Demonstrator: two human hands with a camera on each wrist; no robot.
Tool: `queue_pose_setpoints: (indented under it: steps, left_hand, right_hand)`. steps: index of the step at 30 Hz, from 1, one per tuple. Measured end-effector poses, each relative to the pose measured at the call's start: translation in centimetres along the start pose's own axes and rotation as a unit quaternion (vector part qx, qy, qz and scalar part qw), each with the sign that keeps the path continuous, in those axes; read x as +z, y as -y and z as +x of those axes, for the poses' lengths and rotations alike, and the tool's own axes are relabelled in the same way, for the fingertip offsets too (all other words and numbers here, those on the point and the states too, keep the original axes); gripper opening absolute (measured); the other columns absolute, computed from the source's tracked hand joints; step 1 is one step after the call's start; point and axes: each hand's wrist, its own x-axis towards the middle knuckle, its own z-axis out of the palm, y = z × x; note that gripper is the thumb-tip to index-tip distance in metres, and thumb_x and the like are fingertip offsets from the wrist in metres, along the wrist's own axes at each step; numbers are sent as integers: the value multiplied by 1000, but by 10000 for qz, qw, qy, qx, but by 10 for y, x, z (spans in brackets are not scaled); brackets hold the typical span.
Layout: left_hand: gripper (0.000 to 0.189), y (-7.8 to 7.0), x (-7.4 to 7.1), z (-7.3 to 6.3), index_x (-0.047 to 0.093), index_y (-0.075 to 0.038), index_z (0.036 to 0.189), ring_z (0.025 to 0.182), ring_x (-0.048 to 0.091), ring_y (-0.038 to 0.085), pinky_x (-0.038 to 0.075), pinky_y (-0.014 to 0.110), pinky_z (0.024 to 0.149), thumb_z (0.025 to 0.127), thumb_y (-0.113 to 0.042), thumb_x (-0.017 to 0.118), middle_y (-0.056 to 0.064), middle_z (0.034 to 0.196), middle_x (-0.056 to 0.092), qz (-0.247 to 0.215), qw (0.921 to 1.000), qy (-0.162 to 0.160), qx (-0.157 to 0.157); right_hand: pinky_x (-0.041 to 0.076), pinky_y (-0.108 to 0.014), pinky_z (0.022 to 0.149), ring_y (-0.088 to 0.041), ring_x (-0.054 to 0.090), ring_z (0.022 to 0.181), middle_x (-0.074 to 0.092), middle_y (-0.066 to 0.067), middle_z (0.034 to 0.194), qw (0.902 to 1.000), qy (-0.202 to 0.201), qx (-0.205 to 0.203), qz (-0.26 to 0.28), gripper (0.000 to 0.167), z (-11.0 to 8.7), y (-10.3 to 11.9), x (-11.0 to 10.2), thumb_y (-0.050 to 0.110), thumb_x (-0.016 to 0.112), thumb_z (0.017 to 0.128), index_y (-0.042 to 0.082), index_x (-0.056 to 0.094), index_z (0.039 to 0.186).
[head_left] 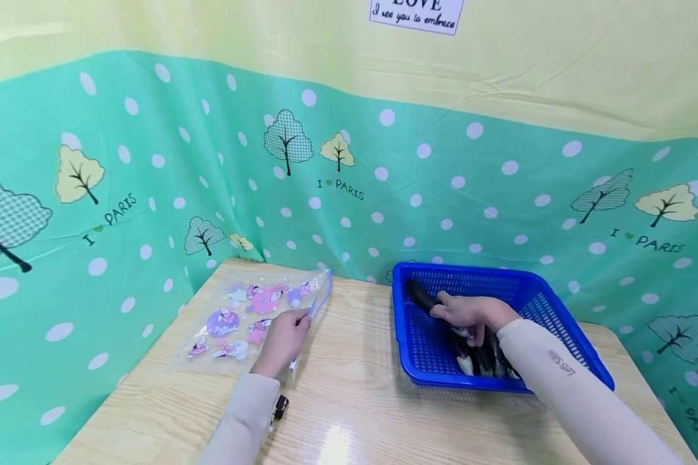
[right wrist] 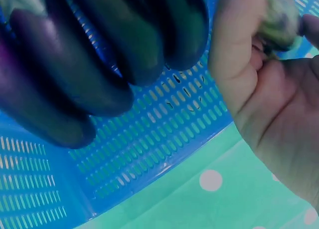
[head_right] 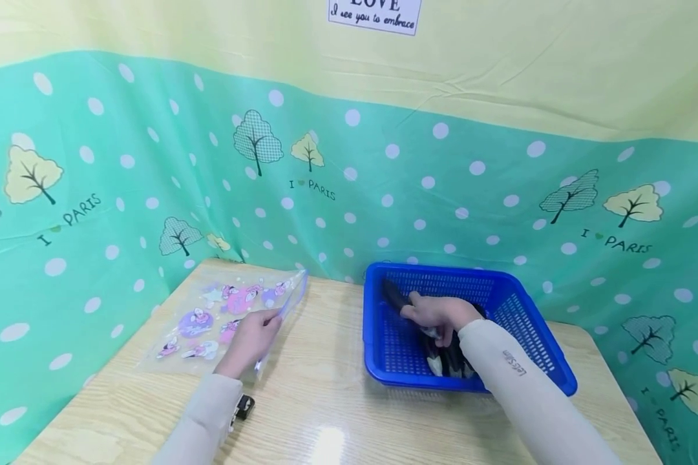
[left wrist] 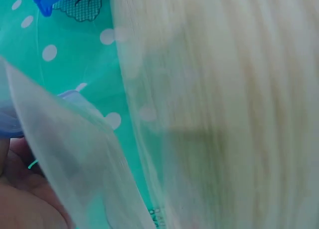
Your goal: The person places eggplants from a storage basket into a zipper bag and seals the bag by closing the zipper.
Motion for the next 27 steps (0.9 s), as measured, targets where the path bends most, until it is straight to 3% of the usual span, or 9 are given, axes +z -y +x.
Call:
queue_pose_setpoints:
  steps: [3, 6, 9, 12, 15, 20, 23, 27]
  left_hand:
    - [36, -1, -2, -1, 62, 1, 134, 63, 48, 18, 44, 31, 53, 102, -14, 56, 16, 110, 67, -79, 9999, -55, -101]
    - [39, -2, -1, -1, 59, 3, 136, 61, 47, 17, 43, 29, 50, 102, -14, 55, 16, 107, 67, -77, 9998, -28, -162]
    - [41, -2, 1, -1, 57, 6, 137, 59, 48, 18, 44, 30, 49, 102, -14, 55, 18, 104, 67, -50, 9997, -50, -229]
    - [43, -3, 3, -1, 56, 8, 137, 69, 58, 22, 52, 35, 60, 102, -16, 56, 24, 117, 67, 26, 9995, -150, -290]
    - [44, -3, 3, -2, 56, 8, 137, 92, 65, 30, 55, 45, 79, 102, -18, 58, 26, 129, 62, 87, 9992, -200, -321]
    - [45, -4, 3, -3, 57, 6, 137, 117, 60, 41, 47, 55, 99, 102, -23, 59, 25, 130, 62, 69, 9993, -172, -318]
    - [43, -5, 3, -3, 60, 3, 136, 114, 62, 39, 48, 54, 97, 102, -24, 60, 23, 128, 64, 11, 9994, -167, -314]
    - [40, -6, 3, -4, 62, 0, 135, 96, 64, 30, 52, 50, 86, 103, -23, 59, 20, 122, 68, -93, 9993, -135, -324]
  right_hand:
    - [41, -28, 43, -17, 42, 48, 47, -6, 73, 9995, -35, -51, -313, 61, 1, -1, 0, 38, 44, 106, 6, 25, 154]
    - [30, -27, 43, -14, 34, 48, 45, -1, 67, 9978, -125, -94, -650, 65, 4, -2, -1, 38, 43, 107, 1, 23, 157]
    - [32, -28, 46, -15, 38, 53, 53, -6, 82, 9968, -388, -193, -667, 59, 7, -2, -3, 35, 48, 106, -2, 36, 150]
    - [34, -29, 49, -17, 41, 55, 57, -9, 89, 9962, -715, -325, -388, 54, 6, -2, -8, 30, 54, 102, -2, 45, 145]
    - [32, -28, 46, -15, 36, 49, 52, -5, 74, 9941, -936, -539, 104, 55, 2, -2, -13, 23, 57, 97, -1, 47, 145]
    - [33, -29, 44, -13, 32, 45, 44, 2, 61, 9872, -1134, -937, 622, 51, 0, -2, -16, 21, 61, 97, -1, 52, 142]
    - [38, -31, 45, -13, 36, 44, 48, 2, 61, 9861, -1242, -1013, 450, 52, 1, 1, -14, 24, 66, 96, 1, 55, 141]
    - [49, -37, 50, -16, 48, 48, 58, -4, 66, 9861, -1354, -958, -25, 54, 2, 7, -11, 28, 71, 94, 3, 57, 140]
